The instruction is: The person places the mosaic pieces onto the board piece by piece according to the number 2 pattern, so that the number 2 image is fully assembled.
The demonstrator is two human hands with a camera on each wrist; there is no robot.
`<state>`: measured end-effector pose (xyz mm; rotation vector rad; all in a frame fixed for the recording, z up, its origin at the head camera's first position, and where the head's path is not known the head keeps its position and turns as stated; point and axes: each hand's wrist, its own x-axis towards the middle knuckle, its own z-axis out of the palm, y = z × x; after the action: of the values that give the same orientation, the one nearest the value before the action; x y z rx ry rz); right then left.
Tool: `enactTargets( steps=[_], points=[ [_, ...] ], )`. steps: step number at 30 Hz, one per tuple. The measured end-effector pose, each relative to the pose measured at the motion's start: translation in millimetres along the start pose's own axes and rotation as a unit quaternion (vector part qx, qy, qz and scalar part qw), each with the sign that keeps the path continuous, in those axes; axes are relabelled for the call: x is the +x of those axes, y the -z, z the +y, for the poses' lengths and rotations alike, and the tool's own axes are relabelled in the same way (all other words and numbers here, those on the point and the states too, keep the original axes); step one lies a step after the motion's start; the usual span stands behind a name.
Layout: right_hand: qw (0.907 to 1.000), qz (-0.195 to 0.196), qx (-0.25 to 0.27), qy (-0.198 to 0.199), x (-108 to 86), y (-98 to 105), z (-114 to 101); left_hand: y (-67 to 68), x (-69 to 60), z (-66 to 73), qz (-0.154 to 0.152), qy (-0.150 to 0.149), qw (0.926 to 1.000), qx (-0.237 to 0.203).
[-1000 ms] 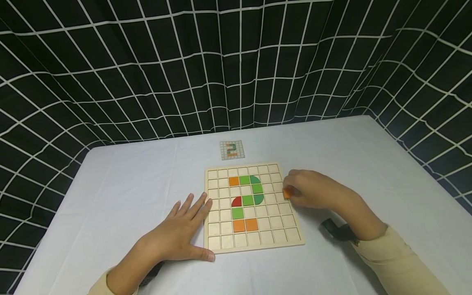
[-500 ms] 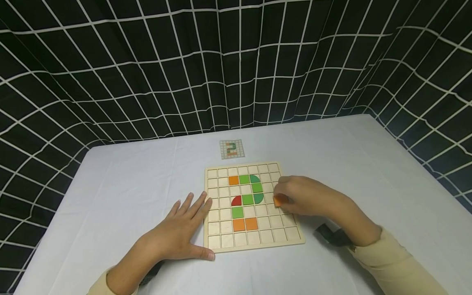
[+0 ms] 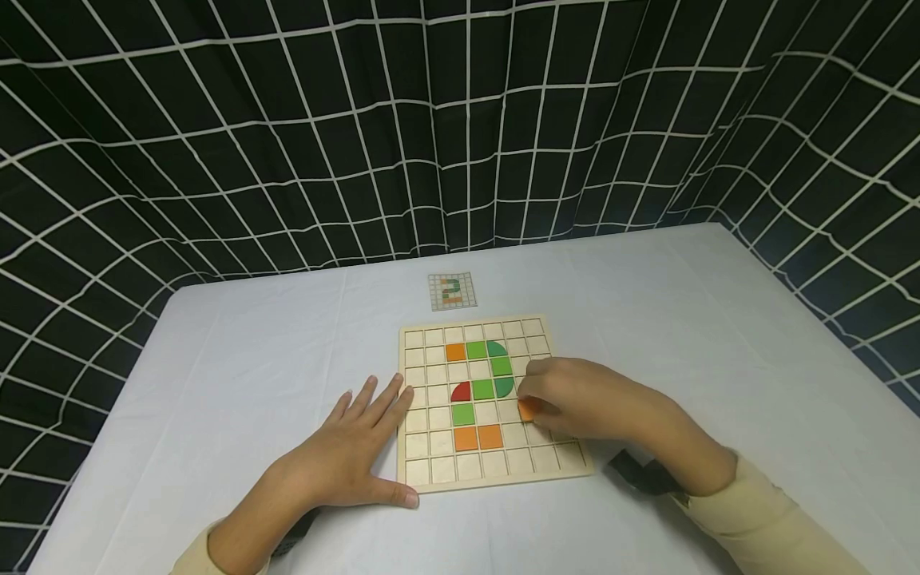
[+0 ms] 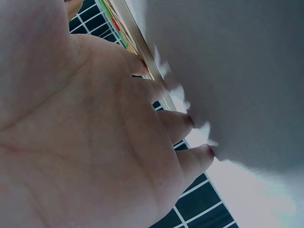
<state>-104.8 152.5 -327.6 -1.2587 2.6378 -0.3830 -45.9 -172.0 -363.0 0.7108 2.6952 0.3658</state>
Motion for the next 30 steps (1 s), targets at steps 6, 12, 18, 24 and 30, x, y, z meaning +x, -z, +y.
enactTargets(
  steps=[6,12,18,24,30],
  points=[
    [0.9996,-0.004,-0.005,0.027,1.2,-4.4,-10.0,1.6,-0.3,-0.2,0.000,0.000,1.0000,-0.007],
    [0.9994,-0.005,-0.003,0.034,2.7,-8.3,-15.0,1.6,-1.1,0.3,0.000,0.002,1.0000,-0.009],
    [0.9990,-0.008,-0.006,0.043,3.8,-12.0,-16.8,0.9,-1.0,0.0,-0.002,0.004,1.0000,-0.004],
    [0.9988,-0.008,-0.009,0.046,5.2,-14.9,-19.3,2.1,-1.1,0.1,-0.001,-0.001,0.9999,-0.013],
    [0.9990,-0.003,-0.007,0.043,6.6,-16.3,-20.2,1.2,-1.4,-0.9,-0.001,0.001,1.0000,-0.008]
  ],
)
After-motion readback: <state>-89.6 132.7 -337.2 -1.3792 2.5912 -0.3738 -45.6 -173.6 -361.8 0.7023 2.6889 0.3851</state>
